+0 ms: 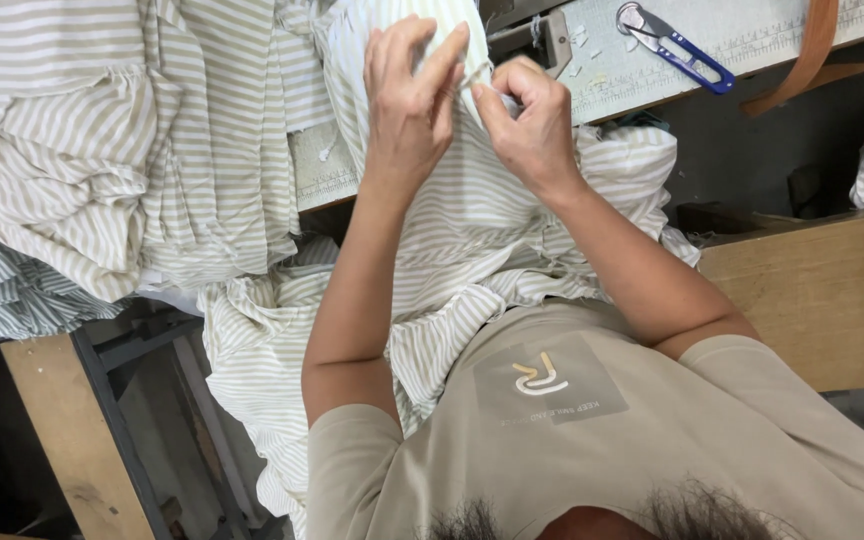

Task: A worker is inspecting striped fabric garments, checking seams, and pulling loose threads at a sewing station.

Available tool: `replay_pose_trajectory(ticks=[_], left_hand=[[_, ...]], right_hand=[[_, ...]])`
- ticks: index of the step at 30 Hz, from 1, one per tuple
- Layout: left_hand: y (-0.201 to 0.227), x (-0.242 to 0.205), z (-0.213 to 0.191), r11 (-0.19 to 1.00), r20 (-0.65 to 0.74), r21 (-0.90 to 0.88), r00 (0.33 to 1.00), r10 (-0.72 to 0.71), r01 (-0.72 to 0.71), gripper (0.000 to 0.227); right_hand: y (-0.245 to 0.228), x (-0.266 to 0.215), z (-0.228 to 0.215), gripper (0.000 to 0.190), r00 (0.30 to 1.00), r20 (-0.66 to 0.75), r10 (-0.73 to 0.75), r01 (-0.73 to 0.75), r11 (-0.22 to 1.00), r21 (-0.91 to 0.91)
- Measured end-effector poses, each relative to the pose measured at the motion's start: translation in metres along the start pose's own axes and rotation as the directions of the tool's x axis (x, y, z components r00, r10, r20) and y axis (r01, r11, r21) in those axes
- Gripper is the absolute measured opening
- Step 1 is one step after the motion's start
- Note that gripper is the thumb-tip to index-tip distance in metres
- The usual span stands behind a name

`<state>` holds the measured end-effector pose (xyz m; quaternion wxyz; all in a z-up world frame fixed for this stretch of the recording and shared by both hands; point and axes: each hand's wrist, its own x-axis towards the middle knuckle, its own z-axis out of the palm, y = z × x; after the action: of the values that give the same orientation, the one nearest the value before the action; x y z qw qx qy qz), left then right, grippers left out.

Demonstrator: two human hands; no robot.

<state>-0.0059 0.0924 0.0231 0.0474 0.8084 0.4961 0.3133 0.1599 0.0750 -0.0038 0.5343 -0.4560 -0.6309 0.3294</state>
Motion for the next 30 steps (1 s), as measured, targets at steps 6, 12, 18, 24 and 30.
replay_pose_trajectory(ticks=[6, 12, 18, 24, 30], left_hand=[[-0.011, 0.023, -0.016, 0.993, -0.048, -0.071, 0.994, 0.095, -0.098, 0.022], [-0.009, -0.002, -0.008, 0.997, 0.018, -0.062, 0.999, -0.034, 0.035, 0.025], [0.018, -0.117, 0.008, 0.84, -0.244, -0.032, 0.81, -0.533, 0.542, 0.095], [0.012, -0.308, 0.085, 0.477, -0.001, 0.058, 0.478, -0.878, 0.877, 0.098], [-0.053, -0.272, -0.013, 0.624, -0.259, -0.209, 0.573, -0.777, 0.753, 0.035]], right_hand=[[0.014, 0.021, 0.011, 0.036, 0.999, -0.043, -0.007, 0.009, 0.999, 0.042], [0.023, 0.021, 0.009, 0.036, 0.999, -0.047, 0.01, -0.009, 1.0, 0.017], [0.039, 0.008, -0.043, 0.064, 0.93, 0.366, 0.04, 0.004, 0.993, -0.118], [0.054, -0.01, -0.106, 0.048, 0.414, 0.624, 0.662, -0.202, 0.736, -0.647], [0.057, -0.034, -0.127, 0.067, 0.236, 0.729, 0.643, -0.129, 0.764, -0.632]])
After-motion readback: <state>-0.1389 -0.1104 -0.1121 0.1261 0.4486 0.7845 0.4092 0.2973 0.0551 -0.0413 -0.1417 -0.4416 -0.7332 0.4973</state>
